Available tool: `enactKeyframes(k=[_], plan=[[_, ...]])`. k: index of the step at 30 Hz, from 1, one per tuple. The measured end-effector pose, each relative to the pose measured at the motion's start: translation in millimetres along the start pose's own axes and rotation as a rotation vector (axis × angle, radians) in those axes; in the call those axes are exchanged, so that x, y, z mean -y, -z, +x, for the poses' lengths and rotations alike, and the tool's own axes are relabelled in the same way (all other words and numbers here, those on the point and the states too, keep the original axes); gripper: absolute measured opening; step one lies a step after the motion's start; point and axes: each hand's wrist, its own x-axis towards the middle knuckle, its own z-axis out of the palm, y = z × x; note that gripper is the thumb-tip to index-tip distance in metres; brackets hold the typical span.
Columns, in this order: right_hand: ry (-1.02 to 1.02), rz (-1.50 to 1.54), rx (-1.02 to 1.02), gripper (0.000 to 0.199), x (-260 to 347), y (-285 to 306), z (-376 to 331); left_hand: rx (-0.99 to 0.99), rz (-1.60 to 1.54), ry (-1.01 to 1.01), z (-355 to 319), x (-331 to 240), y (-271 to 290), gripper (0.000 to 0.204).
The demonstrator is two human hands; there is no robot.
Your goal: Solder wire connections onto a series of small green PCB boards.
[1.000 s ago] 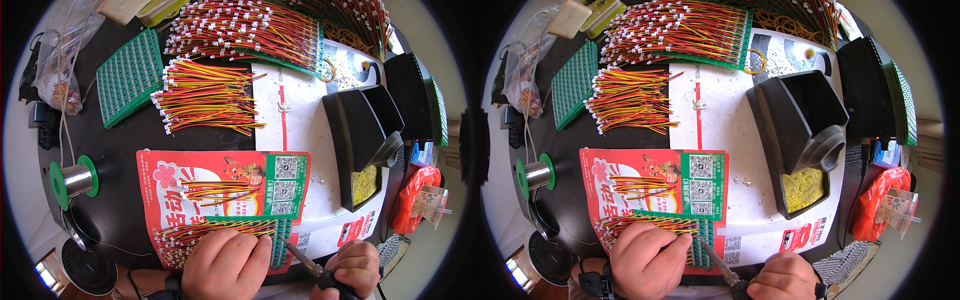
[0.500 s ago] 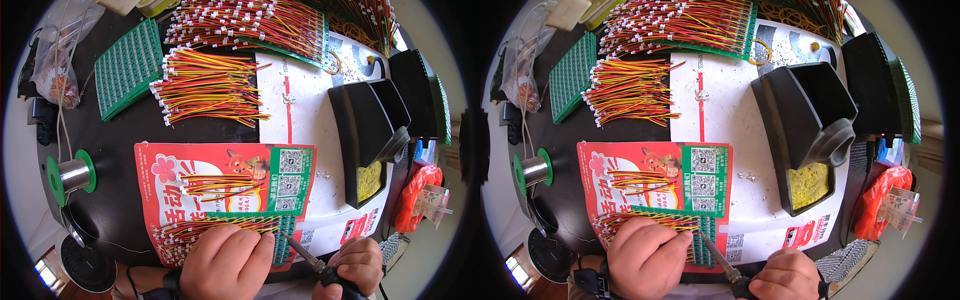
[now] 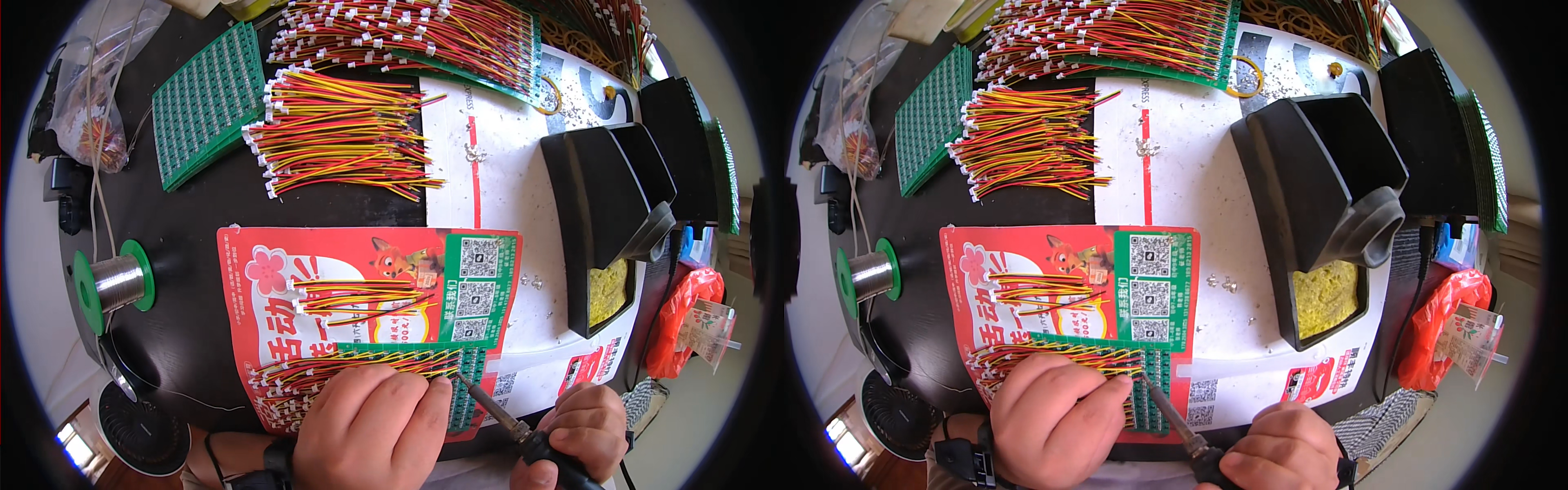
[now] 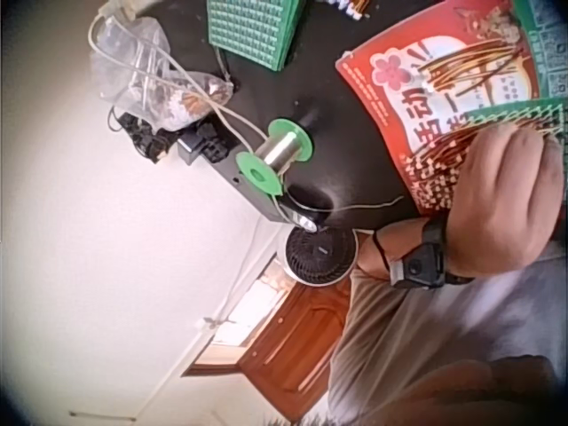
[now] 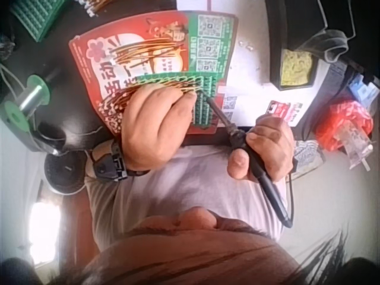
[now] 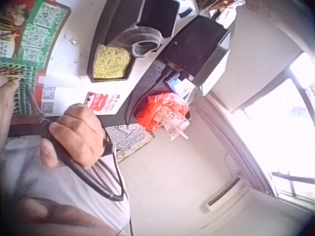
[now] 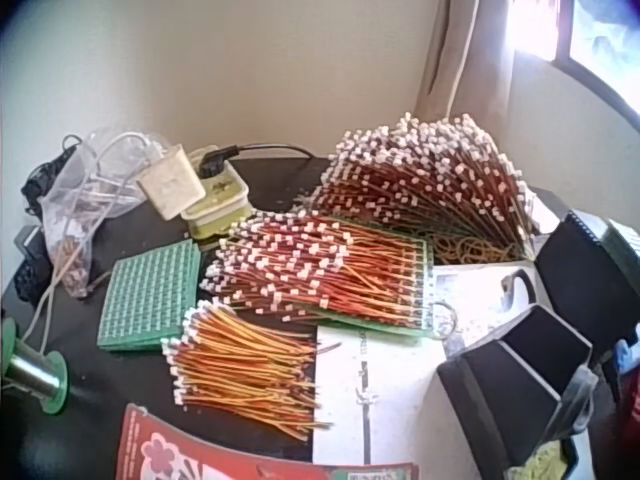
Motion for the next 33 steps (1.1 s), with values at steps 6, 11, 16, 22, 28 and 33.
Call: enactKeyframes(k=[6, 11, 16, 22, 28, 33], plan=[[-0.158, -0.175, -0.113, 0.032, 4, -6, -30, 0.003, 0.042, -0.036, 2, -2, 1, 0.016], [0.084, 0.04, -0.098, 0.029, -6, -2, -7, -0.002, 0.055, -0.053, 2, 0, -1, 0.013], [0.068, 0.014, -0.142, 0.03, -7, -7, -6, -0.012, 0.039, -0.045, 1, 1, -1, 0.014], [0.11, 0.033, -0.13, 0.027, -8, -6, -4, 0.018, -0.01, 0.03, 1, -3, 2, 0.017], [0.103, 0.004, -0.173, 0.026, -5, -5, -8, 0.018, -0.073, 0.06, 0, -4, 0, 0.017], [0.073, 0.006, -0.178, 0.026, -1, -1, -4, 0.068, -0.069, 0.294, 14, -24, 20, 0.018]])
